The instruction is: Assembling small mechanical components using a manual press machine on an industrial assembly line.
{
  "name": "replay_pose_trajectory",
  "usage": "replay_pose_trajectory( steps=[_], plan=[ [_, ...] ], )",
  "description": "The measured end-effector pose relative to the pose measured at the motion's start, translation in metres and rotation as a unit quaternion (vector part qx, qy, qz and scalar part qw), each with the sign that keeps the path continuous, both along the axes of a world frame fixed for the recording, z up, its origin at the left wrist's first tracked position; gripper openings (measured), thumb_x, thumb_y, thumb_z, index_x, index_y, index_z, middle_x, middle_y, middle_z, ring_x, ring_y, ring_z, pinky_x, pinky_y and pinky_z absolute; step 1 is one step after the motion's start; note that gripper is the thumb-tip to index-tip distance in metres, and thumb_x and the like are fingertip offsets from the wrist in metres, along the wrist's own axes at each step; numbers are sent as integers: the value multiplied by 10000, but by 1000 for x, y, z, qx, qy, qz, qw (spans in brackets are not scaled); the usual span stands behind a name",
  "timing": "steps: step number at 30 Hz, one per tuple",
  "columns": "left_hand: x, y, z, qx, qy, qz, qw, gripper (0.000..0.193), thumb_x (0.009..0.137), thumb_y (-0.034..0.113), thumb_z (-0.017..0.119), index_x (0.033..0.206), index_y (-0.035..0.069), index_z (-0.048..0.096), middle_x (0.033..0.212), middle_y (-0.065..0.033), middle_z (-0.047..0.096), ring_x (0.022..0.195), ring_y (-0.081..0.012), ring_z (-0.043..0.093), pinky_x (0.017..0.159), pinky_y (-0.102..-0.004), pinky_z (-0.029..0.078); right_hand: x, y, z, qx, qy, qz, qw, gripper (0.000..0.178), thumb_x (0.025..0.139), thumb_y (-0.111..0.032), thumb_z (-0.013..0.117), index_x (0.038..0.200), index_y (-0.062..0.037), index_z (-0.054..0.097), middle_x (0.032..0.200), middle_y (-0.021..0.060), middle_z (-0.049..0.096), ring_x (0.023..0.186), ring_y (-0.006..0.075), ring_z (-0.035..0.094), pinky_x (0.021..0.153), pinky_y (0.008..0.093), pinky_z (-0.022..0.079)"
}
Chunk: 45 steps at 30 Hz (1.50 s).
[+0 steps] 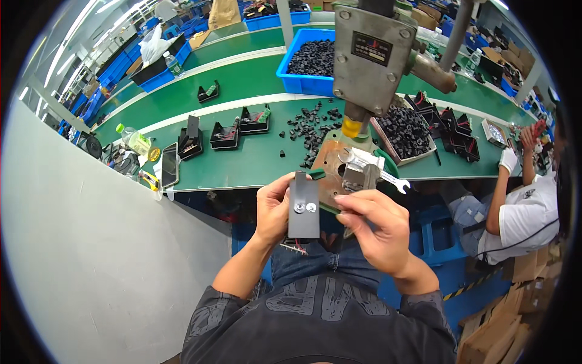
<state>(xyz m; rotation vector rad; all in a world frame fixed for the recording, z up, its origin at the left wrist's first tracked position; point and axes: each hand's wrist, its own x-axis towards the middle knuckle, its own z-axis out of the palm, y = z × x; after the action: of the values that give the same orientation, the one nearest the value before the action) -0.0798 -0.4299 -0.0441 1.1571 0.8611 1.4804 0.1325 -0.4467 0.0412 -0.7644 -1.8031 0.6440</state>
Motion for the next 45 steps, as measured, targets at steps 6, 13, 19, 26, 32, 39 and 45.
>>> replay_pose_trajectory(
  steps=[6, 13, 19, 26, 32, 39, 45],
  plan=[
    [13, -1, -5, 63, 89, 8, 994, 242, 981, 67, 616, 1181, -58, 668, 1070, -84, 722, 937, -120, 665, 861, -268, 527, 1, 7, -10, 38, -48, 65, 996, 298, 772, 74, 761, 1056, -14, 736, 907, 102, 677, 737, 220, 685, 632, 316, 554],
    [24, -1, 2, 95, 176, 51, 978, 248, 912, 66, 621, 1103, -86, 669, 1037, -172, 722, 972, -244, 702, 894, -318, 515, 10, 6, -32, 147, -48, -4, 988, 345, 660, 101, 697, 990, 2, 715, 886, 81, 683, 742, 249, 670, 651, 330, 548],
    [36, 4, 12, 224, 237, 137, 935, 390, 991, 303, 632, 1069, -77, 668, 930, -173, 698, 824, -269, 690, 782, -324, 525, 14, 8, -34, 154, -12, -29, 988, 331, 630, 129, 741, 941, 17, 732, 862, 98, 711, 712, 234, 689, 623, 294, 551],
    [9, 28, -21, -14, 23, 84, 996, 266, 910, 27, 623, 1159, -59, 649, 994, -159, 701, 863, -221, 690, 839, -326, 545, 92, 136, -48, -22, -82, -323, 942, 178, 916, -65, 672, 1079, 0, 706, 879, 144, 740, 736, 231, 714, 676, 324, 553],
    [2, 40, -37, -61, -10, 30, 998, 269, 910, 74, 595, 1135, -69, 627, 880, -134, 682, 789, -234, 691, 730, -323, 558, 138, 215, -110, -108, -356, -368, 852, 238, 861, -259, 731, 977, -60, 673, 957, 214, 700, 948, 416, 678, 806, 518, 543],
    [-9, 39, -47, -28, -91, -29, 995, 462, 1007, 297, 611, 1283, -71, 567, 1019, -152, 682, 820, -181, 671, 723, -292, 555, 134, 228, -116, -111, -306, -331, 886, 218, 840, -173, 711, 994, -21, 685, 1004, 232, 685, 965, 423, 674, 861, 517, 540],
    [4, 36, -36, -9, -79, -30, 996, 444, 1065, 321, 514, 1267, -67, 587, 1054, -177, 694, 849, -159, 647, 774, -275, 524, 152, 217, -97, -188, -112, -266, 939, 316, 857, -84, 623, 1131, 61, 683, 872, 211, 714, 883, 303, 708, 817, 426, 569]
  ],
)
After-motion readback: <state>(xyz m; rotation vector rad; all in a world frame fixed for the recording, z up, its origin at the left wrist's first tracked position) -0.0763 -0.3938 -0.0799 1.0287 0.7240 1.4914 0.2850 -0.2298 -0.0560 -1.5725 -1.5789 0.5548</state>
